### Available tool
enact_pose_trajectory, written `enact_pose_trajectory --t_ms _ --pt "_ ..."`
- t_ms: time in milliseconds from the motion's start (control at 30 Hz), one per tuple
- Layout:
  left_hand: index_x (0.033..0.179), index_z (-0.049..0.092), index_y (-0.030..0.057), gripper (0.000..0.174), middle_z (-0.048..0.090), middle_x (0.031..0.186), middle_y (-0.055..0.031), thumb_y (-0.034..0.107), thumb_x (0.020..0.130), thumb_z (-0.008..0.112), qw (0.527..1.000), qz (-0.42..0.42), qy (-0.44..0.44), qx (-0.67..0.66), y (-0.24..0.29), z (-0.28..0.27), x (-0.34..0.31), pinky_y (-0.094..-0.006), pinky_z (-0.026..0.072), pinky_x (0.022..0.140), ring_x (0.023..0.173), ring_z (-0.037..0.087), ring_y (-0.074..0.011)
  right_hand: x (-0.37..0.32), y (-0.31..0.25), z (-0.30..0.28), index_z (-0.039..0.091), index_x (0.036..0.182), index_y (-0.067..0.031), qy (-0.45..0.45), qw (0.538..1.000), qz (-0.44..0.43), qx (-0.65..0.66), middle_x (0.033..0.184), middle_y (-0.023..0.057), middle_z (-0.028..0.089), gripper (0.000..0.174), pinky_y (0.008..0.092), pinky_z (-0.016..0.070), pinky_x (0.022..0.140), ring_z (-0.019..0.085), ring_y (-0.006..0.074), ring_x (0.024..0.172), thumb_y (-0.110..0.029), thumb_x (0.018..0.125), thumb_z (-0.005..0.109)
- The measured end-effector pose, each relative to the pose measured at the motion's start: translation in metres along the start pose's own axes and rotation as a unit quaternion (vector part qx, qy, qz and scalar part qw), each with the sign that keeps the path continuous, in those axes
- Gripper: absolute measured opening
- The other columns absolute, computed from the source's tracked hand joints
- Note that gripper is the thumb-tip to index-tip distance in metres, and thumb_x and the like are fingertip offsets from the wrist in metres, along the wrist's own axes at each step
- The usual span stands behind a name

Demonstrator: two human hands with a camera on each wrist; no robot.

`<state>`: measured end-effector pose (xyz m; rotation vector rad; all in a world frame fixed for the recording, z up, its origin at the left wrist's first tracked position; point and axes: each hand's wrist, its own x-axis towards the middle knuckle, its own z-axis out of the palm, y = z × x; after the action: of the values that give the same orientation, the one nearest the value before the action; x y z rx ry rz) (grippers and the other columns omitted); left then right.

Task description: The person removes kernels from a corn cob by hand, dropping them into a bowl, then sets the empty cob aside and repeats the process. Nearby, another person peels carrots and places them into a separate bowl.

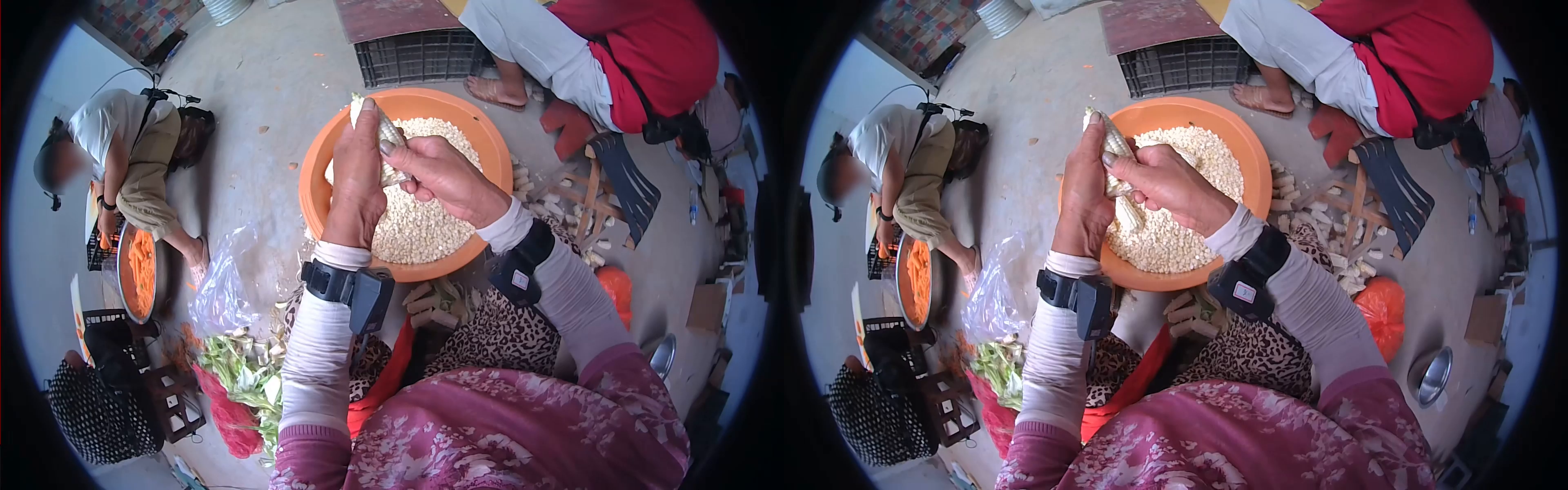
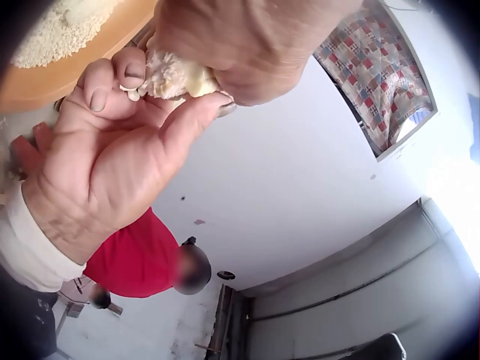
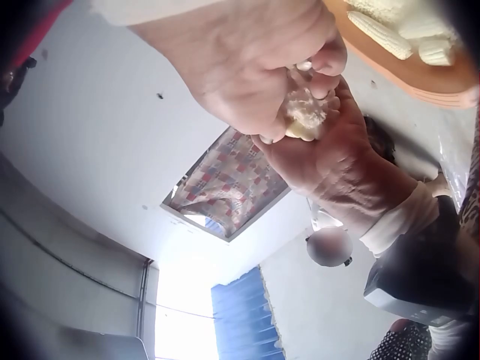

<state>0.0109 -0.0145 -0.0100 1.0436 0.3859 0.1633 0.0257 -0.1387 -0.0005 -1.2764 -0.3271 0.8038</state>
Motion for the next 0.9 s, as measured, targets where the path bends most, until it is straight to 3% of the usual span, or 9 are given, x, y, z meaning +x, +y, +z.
enact_pose_trajectory --t_ms 300,400,567,667,900 --pt "0.094 0.054 0.0001 0.042 0.059 0.08 -0.0102 0.041 0.092 0.045 1.0 -0.026 -0.014 -0.006 0.0 -0.008 0.003 -0.032 0.0513 0.062 0.071 0.06 -0.0193 0.0 0.001 -0.002 0.055 0.088 -0.0009 -0.016 0.999 -0.003 -0.033 0.07 -0.0024 0.047 0.031 0.0177 0.0319 0.047 0.041 0.0036 0.058 -0.031 0.091 0.049" --pt "0.096 0.054 0.0005 0.042 0.06 0.082 -0.0101 0.041 0.092 0.045 0.998 -0.053 -0.024 -0.038 0.001 -0.012 0.004 -0.0323 0.0519 0.063 0.072 0.06 -0.0202 0.0 0.006 -0.005 0.049 0.09 -0.0031 -0.036 0.999 0.001 -0.027 0.078 -0.0009 0.044 0.03 0.0148 0.0309 0.045 0.042 0.0037 0.062 -0.033 0.094 0.046" --pt "0.096 0.055 0.0028 0.041 0.062 0.082 -0.0089 0.042 0.092 0.044 0.993 -0.056 -0.037 -0.098 0.003 -0.009 0.002 -0.0338 0.0519 0.064 0.072 0.061 -0.0217 0.001 0.008 -0.009 0.053 0.093 -0.0009 -0.024 0.994 -0.018 0.104 0.079 -0.0002 0.048 0.032 0.0167 0.0331 0.047 0.042 0.0042 0.061 -0.032 0.094 0.046" --pt "0.096 0.053 0.0061 0.039 0.062 0.08 -0.0116 0.044 0.092 0.043 0.977 -0.072 -0.085 -0.18 0.009 -0.013 0.003 -0.0333 0.0522 0.058 0.07 0.062 -0.022 -0.003 0.0 -0.007 0.053 0.098 -0.0011 -0.036 0.988 -0.039 0.144 0.081 -0.0005 0.048 0.032 0.0164 0.0339 0.047 0.043 0.0044 0.063 -0.032 0.094 0.046" --pt "0.095 0.054 0.0068 0.045 0.062 0.081 -0.0107 0.05 0.092 0.04 0.973 -0.033 -0.122 -0.195 0.014 -0.003 -0.006 -0.0334 0.0521 0.059 0.071 0.062 -0.0215 0.0 0.005 -0.011 0.053 0.097 -0.0007 -0.032 0.985 -0.029 0.17 0.08 -0.001 0.048 0.028 0.0166 0.0341 0.049 0.044 0.0043 0.064 -0.028 0.093 0.051"
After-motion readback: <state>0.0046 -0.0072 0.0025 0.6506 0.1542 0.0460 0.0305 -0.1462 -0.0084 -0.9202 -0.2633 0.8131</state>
